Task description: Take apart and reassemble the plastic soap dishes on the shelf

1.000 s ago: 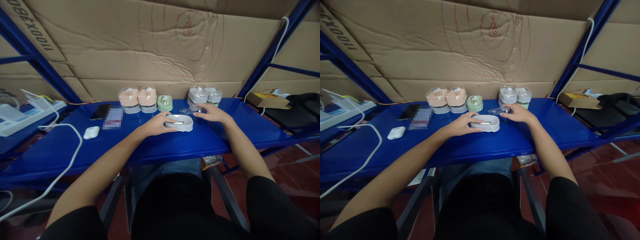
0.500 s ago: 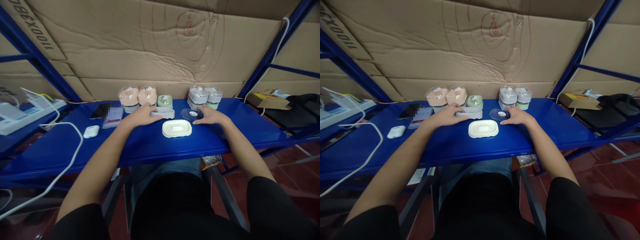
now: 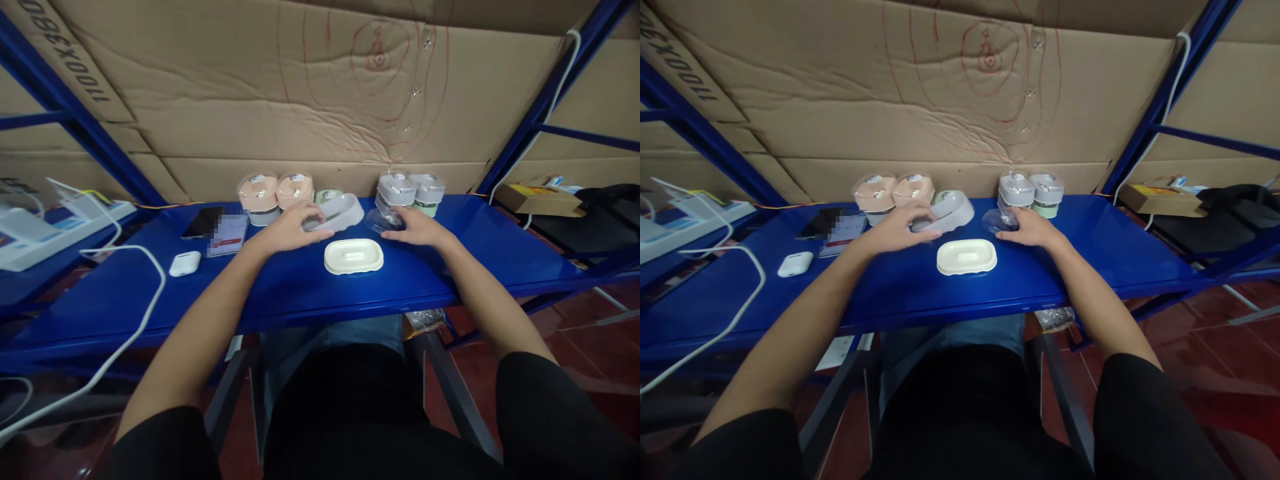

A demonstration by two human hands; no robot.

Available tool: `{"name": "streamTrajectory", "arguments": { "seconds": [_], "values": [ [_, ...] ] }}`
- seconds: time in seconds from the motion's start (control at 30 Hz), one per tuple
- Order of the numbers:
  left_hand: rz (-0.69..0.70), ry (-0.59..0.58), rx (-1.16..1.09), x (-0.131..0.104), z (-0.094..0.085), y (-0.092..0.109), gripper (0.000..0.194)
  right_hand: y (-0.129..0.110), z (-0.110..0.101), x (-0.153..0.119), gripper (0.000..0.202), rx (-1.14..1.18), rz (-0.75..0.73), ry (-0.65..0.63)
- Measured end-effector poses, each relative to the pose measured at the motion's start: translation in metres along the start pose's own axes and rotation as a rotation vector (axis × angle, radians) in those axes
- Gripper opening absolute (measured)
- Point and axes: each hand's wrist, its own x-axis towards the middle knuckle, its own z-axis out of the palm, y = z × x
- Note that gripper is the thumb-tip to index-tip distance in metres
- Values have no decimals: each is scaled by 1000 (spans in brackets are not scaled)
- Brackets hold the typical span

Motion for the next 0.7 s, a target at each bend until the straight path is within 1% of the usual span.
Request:
{"name": "streamTrajectory", "arguments": {
  "seconds": [0.07, 0.17, 0.23, 0.3, 0.4, 0.47, 0.63, 0.7],
  "values": [
    [59, -61, -26, -1, 9, 16, 57, -5, -3, -2, 96, 50, 23, 79],
    [61, -196, 32, -4, 26, 37, 57, -11, -5, -2, 97, 117, 75, 218],
    [57, -268, 91, -6, 34, 47, 56, -11, -5, -1, 99, 147, 112, 302],
    [50, -306, 146, -8, 37, 53, 55, -9, -5, 1, 99, 173, 132, 360],
    [61, -322, 219, -10, 39, 57, 56, -4, -2, 3, 96, 204, 116, 412],
    [86, -306, 272, -10, 41, 58, 57, -3, 0, 3, 96, 214, 91, 429],
    [100, -271, 323, -12, 49, 58, 80, -12, 2, 2, 99, 238, 65, 408],
    [102, -268, 309, -12, 51, 58, 84, -18, 1, 0, 99, 267, 29, 379]
  ]
}}
